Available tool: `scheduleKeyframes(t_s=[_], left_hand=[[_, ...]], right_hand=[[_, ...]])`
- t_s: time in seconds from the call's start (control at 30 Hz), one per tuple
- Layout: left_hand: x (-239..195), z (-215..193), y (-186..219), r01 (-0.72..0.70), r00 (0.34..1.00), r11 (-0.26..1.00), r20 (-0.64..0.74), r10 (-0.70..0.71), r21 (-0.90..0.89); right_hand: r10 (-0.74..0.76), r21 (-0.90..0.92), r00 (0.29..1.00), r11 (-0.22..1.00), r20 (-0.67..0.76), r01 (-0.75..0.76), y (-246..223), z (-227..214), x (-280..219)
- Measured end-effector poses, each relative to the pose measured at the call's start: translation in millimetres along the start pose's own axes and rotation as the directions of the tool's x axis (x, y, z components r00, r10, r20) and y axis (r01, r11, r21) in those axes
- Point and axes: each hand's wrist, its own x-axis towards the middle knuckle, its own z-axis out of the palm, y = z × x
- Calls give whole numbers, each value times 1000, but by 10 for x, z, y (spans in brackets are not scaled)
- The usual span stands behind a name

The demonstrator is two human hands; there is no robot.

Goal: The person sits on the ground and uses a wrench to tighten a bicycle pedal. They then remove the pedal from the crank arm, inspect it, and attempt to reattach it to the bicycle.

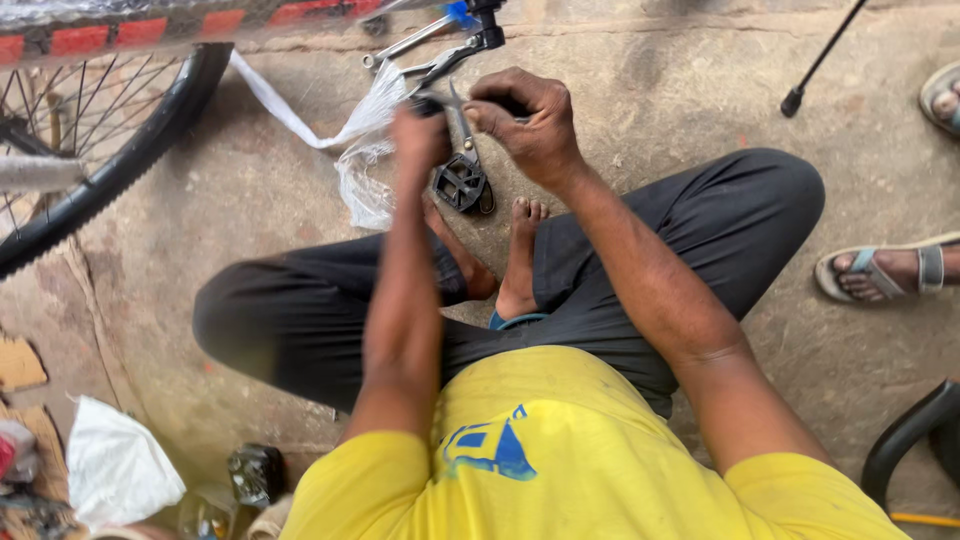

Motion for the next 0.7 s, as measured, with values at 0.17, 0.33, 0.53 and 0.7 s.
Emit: scheduleKeyframes(t_s=[0.17,0.33,0.53,0.7], left_hand=[[-1394,-1250,1162,-21,974,899,193,117,-437],[-1930,381,1598,54,913,810,358,197,-584],[-486,2153,719,-465,885,884,58,462,51],[-82,140,460,-97,994,992,51,93,84]], right_hand=[[-131,370,990,919,-48,140,-759,-512,286],[-169,111,983,978,-69,175,-1309,-1539,157],[-157,-404,985,899,65,170,-103,-1246,257],[-251,-146,956,951,149,273,-143,197,296]])
